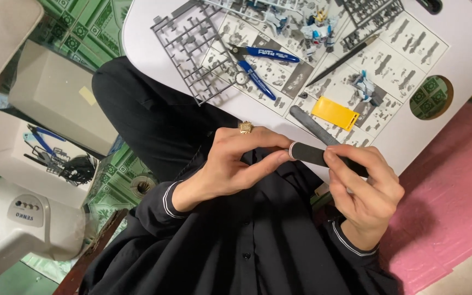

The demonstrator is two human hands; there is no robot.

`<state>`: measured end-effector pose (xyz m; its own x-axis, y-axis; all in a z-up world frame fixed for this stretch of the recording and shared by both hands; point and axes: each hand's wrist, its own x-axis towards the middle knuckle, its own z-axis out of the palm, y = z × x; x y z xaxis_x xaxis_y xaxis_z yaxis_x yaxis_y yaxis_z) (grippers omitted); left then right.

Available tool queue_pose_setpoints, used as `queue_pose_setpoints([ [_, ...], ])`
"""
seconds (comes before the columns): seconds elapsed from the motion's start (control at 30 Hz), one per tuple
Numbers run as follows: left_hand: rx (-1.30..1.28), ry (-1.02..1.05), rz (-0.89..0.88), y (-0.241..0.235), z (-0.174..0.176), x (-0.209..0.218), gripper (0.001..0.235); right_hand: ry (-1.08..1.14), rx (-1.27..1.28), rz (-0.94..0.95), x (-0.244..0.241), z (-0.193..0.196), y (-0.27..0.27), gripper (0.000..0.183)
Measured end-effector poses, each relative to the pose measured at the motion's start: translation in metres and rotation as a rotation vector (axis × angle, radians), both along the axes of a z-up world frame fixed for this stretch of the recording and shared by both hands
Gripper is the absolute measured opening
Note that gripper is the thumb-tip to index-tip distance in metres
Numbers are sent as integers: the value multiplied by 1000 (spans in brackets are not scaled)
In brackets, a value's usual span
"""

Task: The person is assembling a small action figure. They use a yellow utility knife to trim a small plastic part, then smooth it with a sanding stick. They attach the part to a larger blue and white figure component.

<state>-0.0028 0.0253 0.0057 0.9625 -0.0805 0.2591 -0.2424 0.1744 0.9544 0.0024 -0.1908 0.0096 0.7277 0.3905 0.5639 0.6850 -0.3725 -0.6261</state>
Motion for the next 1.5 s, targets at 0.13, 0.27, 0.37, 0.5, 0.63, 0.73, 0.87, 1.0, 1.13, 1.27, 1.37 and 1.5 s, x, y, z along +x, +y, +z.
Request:
queue_pose_setpoints([
  [0.13,-2,-21,18,1,-4,-3,10,-16,-13,18,3,0,6,13],
  [0.27,18,-45,25,3,-9,-5,10,-37,-8,31,4,1,9,14],
  [0.37,37,-66,36,2,-10,-5,10,-57,-4,58,8,0,12,14],
  [0.5,38,-80,48,0,-15,-7,11,-39,4,64,8,-2,12,14],
  [0.63,28,-39,48,9,6,0,10,-40,11,35,0,-8,-5,11],
  [0.73,148,-72,-8,11,12,-1,15,21,-49,-121,-13,-18,-31,9],
  [0.87,116,-60,-24,10,10,-1,13,3,-235,-403,-8,-14,-41,20],
  [1.0,116,-50,-10,9,10,-1,12,41,-372,-601,-1,-35,-61,27],
  [1.13,231,-189,66,8,17,-2,8,79,-494,-719,-1,-64,-78,28],
  [1.27,187,-216,52,10,24,-5,11,164,-504,-784,-2,-72,-74,28],
  [1.37,136,-237,32,8,33,-10,10,161,-492,-803,-3,-75,-72,27],
  [1.5,259,-187,143,15,12,-25,11,227,-451,-808,-4,-68,-66,27],
])
